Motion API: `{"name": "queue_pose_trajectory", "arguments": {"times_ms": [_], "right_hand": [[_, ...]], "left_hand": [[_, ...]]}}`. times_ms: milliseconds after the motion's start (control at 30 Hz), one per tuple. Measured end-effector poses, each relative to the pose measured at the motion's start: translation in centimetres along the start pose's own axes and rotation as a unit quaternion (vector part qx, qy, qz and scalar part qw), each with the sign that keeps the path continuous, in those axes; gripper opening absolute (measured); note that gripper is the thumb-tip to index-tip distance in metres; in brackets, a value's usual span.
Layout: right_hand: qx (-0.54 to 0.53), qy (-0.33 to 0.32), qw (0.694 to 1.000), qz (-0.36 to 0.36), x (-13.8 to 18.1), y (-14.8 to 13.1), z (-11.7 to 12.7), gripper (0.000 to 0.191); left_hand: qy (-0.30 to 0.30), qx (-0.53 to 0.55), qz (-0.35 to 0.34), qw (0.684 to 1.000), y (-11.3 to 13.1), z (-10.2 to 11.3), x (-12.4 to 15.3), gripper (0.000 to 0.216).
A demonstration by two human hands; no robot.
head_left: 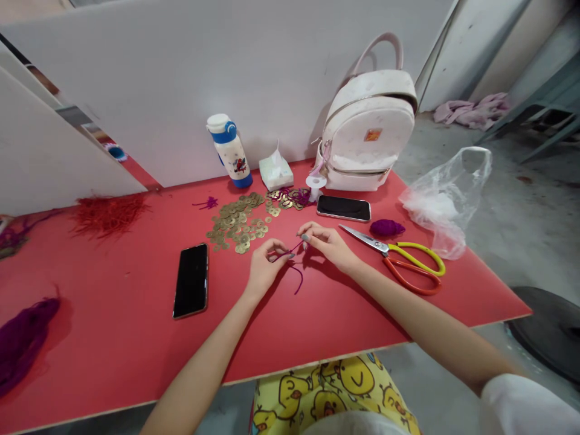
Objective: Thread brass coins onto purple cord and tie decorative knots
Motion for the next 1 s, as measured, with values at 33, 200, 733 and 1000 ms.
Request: {"name": "queue_pose_trajectory", "arguments": {"times_ms": [33,200,733,1000], "right_hand": [[-0.02,0.008,1.0,-0.009,0.0,0.1,0.1,0.037],[-0.129,0.03,0.99,-0.054,0.2,0.6,0.2,0.032],[-0.167,0.051,0.981,-0.08,0.1,0.8,-0.2,0.041],[-0.23,0.084,0.964,-0.105,-0.1,2.4,0.3,0.038]], "left_hand": [[0.002,-0.005,0.0,1.0,0.1,0.0,0.0,0.013],[-0.019,-0.063,-0.015,0.998,1.1,-0.4,0.4,0.011],[-0.079,-0.171,-0.068,0.98,1.0,-1.2,0.7,0.011],[-0.122,-0.187,-0.121,0.967,2.2,-1.8,1.2,0.012]]}}
Point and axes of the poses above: each hand's wrist, its own x-axis away from the middle knuckle, its own z-axis out of the back of the hand, y = z × x, the point moved 7 cm from there along -x, towards the middle knuckle, and after that the axes turned 7 degrees about -x, right-handed, at the moved point
